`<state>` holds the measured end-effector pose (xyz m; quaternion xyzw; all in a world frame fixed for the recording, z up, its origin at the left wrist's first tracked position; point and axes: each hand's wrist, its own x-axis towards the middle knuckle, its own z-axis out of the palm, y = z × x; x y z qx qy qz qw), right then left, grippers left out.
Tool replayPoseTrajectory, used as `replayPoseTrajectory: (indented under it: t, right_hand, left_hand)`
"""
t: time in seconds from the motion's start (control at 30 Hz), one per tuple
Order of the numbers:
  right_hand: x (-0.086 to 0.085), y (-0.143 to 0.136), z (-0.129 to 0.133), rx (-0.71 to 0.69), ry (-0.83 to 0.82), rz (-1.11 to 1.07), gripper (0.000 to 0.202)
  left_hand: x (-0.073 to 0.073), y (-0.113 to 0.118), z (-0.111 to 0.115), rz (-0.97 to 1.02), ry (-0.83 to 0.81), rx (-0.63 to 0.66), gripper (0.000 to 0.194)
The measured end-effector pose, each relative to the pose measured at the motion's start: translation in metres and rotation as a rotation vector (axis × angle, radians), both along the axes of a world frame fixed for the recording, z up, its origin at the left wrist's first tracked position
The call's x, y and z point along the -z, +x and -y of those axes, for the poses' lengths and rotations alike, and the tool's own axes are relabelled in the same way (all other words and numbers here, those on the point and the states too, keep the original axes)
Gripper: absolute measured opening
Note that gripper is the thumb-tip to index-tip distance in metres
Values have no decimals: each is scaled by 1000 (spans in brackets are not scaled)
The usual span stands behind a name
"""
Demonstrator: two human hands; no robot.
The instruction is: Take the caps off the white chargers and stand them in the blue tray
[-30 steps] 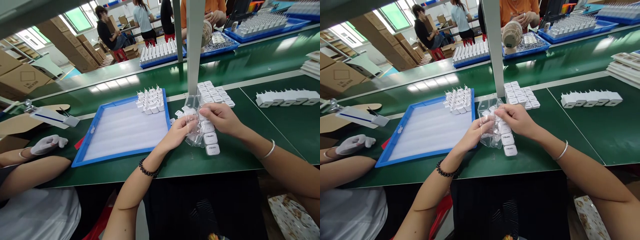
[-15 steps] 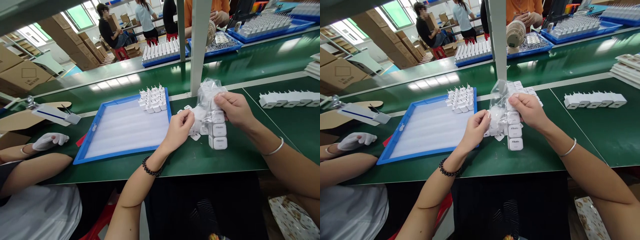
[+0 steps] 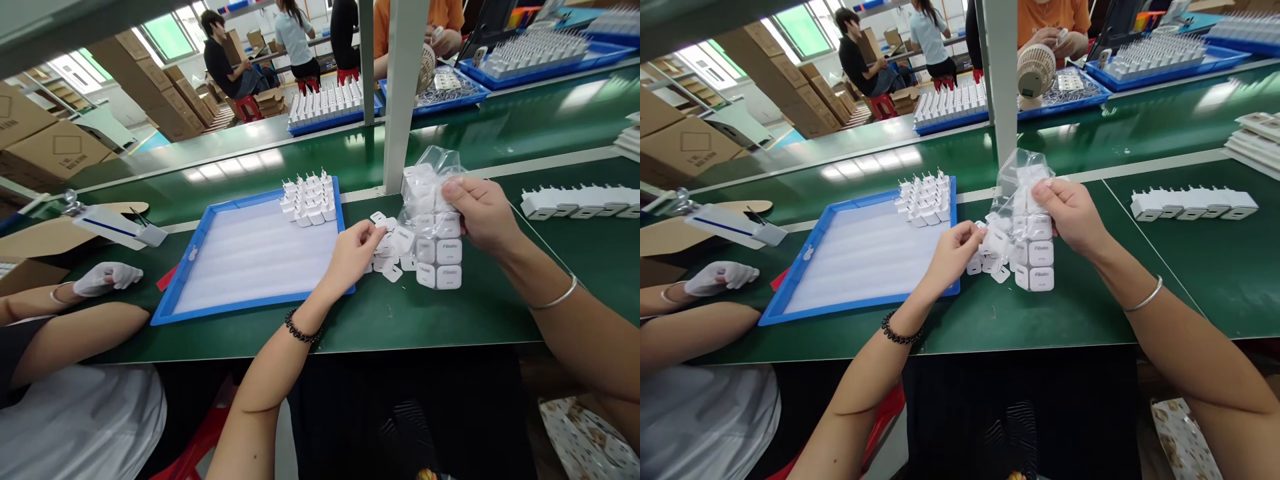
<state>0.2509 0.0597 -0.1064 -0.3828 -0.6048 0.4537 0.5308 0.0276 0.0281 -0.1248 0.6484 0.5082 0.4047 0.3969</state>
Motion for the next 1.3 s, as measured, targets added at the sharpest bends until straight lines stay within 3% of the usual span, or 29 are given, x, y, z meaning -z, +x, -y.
replayPoseTrajectory:
  t: [0.1, 0.2, 0.37, 0.53, 0.77, 0.9, 1.1, 1.3]
  right_hand:
    - [1, -6, 3, -36, 49, 104, 53]
    - [3, -11, 3, -47, 143, 171, 55]
    - [4, -12, 2, -21, 260, 225, 56]
    - [5, -11, 1, -8, 238, 238, 54]
    - [8, -14, 1, 16, 296, 270, 52]
    - [9, -14, 0, 21, 243, 251, 56]
    - [7, -12, -1, 11, 127, 156, 61]
    - [8, -14, -1, 0, 47, 107, 56]
  left_hand:
    - [-2, 8, 5, 192, -12, 55, 31]
    - [-7, 13, 9, 289, -189, 153, 22]
    - [-12, 12, 9, 412, -413, 254, 27]
    - [-11, 11, 8, 455, -359, 146, 24]
    - [-7, 19, 11, 487, -364, 233, 26]
    - [-9, 20, 13, 494, -303, 220, 27]
    - [-13, 15, 14, 442, -295, 215, 12]
    - [-10, 15, 12, 520, -125, 158, 38]
